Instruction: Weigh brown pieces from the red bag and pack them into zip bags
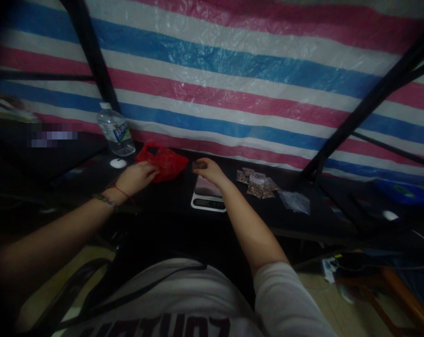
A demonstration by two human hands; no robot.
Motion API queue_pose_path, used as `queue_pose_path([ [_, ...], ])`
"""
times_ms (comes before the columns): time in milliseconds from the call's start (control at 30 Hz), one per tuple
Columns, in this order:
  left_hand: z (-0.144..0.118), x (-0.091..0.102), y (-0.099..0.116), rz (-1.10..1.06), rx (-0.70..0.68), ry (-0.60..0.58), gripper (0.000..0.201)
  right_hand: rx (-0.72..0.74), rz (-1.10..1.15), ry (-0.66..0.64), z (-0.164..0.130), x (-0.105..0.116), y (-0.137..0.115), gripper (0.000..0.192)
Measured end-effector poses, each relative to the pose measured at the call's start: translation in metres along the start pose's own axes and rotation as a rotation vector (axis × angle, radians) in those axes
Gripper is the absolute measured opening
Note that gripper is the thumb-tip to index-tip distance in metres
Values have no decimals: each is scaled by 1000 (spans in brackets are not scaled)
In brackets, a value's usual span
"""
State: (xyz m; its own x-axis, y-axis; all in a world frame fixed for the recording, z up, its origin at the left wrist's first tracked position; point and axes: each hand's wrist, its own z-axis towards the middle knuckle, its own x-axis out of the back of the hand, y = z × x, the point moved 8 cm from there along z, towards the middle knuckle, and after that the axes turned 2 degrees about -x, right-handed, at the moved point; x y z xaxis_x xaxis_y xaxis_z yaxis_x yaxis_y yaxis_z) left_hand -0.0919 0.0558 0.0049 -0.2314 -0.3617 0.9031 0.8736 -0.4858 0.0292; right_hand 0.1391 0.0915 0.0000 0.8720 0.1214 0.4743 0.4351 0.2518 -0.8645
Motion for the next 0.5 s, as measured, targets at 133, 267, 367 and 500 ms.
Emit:
queue_pose_path([
  [133,-21,-10,44,-139,-149,-102,31,44,-24,1,3,-1,0,44],
  [267,-40,14,67,-266,-189,-48,28,138,-3,5,8,-4,-7,46],
  [367,-37,51,46,-267,-15,189,29,187,26,-7,17,-14,-20,48],
  [500,-20,41,41,-201,-39,108,50,228,7,-31,29,-37,-42,48],
])
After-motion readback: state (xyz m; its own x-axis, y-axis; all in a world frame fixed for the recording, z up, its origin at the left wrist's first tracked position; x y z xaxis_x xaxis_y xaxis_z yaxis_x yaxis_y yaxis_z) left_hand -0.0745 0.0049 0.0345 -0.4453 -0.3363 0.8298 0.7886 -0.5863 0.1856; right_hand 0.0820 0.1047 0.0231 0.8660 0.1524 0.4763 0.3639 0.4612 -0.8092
